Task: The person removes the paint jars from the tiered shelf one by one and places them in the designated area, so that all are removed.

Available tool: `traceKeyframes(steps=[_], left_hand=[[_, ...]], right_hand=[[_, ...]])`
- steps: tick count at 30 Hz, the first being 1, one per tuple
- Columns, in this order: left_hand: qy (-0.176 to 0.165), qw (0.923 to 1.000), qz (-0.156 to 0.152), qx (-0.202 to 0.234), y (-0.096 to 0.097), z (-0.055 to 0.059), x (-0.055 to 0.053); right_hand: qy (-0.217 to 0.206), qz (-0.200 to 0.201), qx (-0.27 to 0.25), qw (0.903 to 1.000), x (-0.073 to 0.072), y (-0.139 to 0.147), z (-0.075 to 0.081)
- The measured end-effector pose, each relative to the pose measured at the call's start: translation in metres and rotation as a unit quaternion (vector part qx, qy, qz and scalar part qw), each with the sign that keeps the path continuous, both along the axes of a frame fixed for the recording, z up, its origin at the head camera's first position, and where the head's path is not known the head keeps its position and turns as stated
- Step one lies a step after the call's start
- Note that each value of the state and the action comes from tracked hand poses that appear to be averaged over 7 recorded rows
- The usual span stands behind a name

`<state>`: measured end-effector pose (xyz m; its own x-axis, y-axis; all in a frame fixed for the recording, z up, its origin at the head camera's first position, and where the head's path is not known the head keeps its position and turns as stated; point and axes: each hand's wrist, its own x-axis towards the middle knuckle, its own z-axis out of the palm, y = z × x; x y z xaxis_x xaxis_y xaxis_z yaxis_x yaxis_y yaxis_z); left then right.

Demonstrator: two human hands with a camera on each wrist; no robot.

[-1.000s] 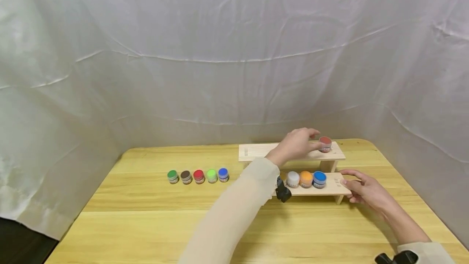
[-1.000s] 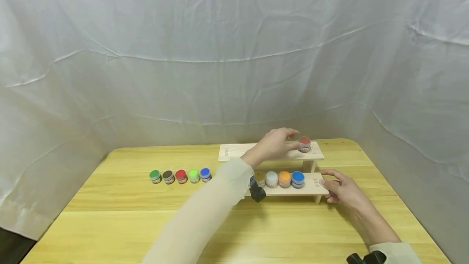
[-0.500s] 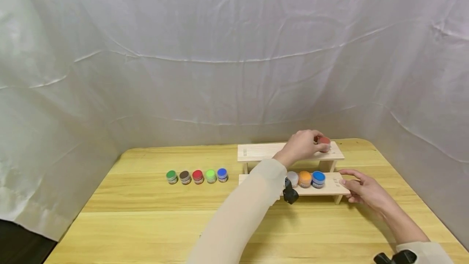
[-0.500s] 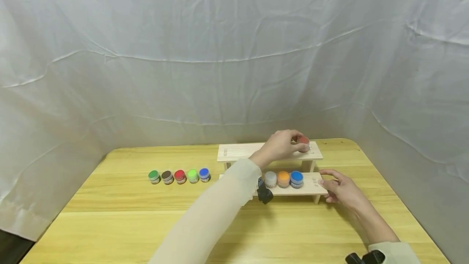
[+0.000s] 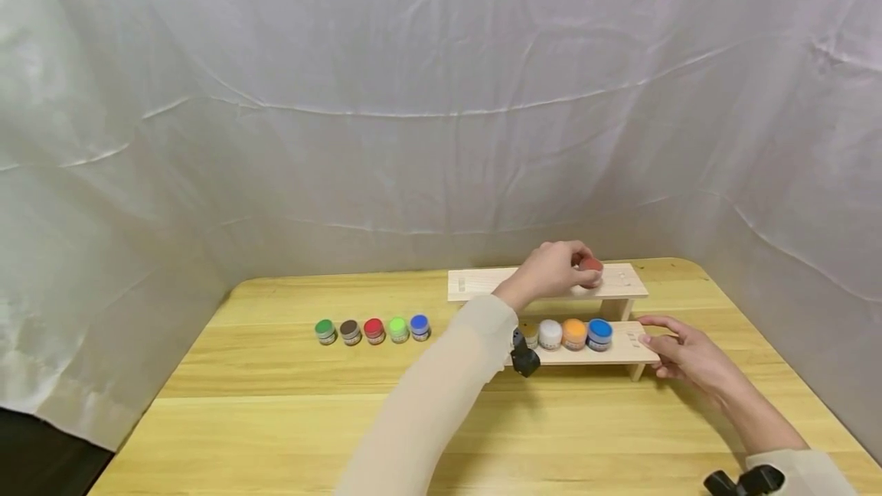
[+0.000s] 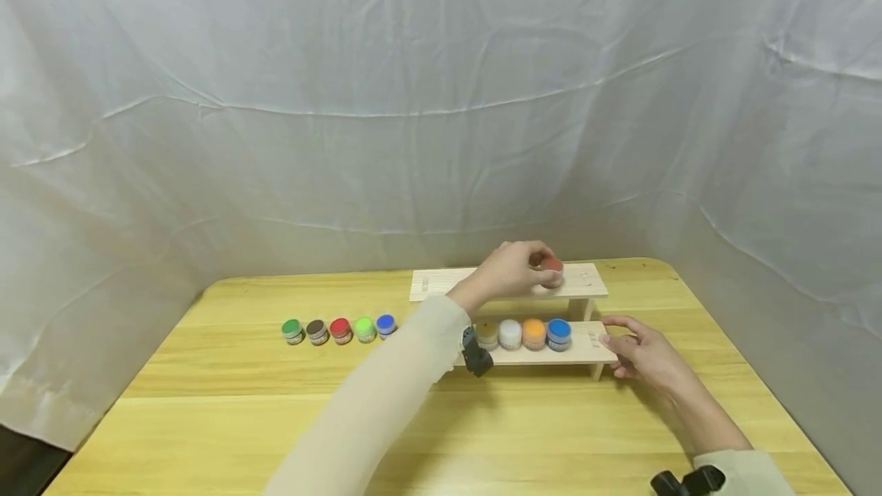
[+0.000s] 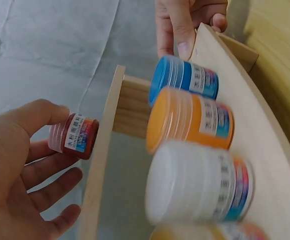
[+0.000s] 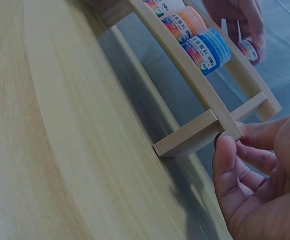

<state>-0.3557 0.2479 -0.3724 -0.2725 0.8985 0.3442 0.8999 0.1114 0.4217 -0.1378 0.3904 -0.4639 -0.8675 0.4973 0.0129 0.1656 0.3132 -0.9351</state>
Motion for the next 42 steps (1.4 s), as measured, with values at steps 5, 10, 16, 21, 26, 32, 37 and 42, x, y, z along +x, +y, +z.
traceKeyframes(steps=[5, 10, 16, 21, 26, 32, 37, 42], left_hand=[[-0.009, 0.9998, -0.005, -0.018, -0.014, 0.005, -0.007], [-0.022, 0.9992, -0.025, -0.019, -0.030, 0.009, -0.014], [-0.017, 0.9989, -0.042, -0.011, -0.048, 0.012, -0.023], [-0.004, 0.9981, -0.061, -0.009, -0.064, 0.013, -0.030], [0.009, 0.9977, -0.066, -0.009, -0.081, 0.013, -0.036], [0.007, 0.9984, -0.056, -0.001, -0.105, 0.014, -0.043], [-0.012, 0.9984, -0.054, 0.007, -0.125, 0.013, -0.048], [-0.004, 0.9987, -0.050, 0.014, -0.144, 0.007, -0.054]], right_hand=[[0.000, 0.002, 0.001, 1.0000, -0.001, 0.001, 0.000], [-0.001, 0.002, -0.001, 1.0000, -0.001, 0.002, -0.001], [-0.003, 0.000, 0.000, 1.0000, -0.001, 0.004, -0.001], [-0.004, 0.000, 0.003, 1.0000, -0.001, 0.005, -0.001], [-0.002, 0.003, 0.003, 1.0000, 0.000, 0.005, -0.001], [-0.003, -0.001, 0.010, 0.9999, 0.001, 0.005, 0.001], [-0.010, -0.001, 0.016, 0.9998, 0.002, 0.006, 0.002], [-0.012, -0.003, 0.017, 0.9998, 0.004, 0.006, 0.002]])
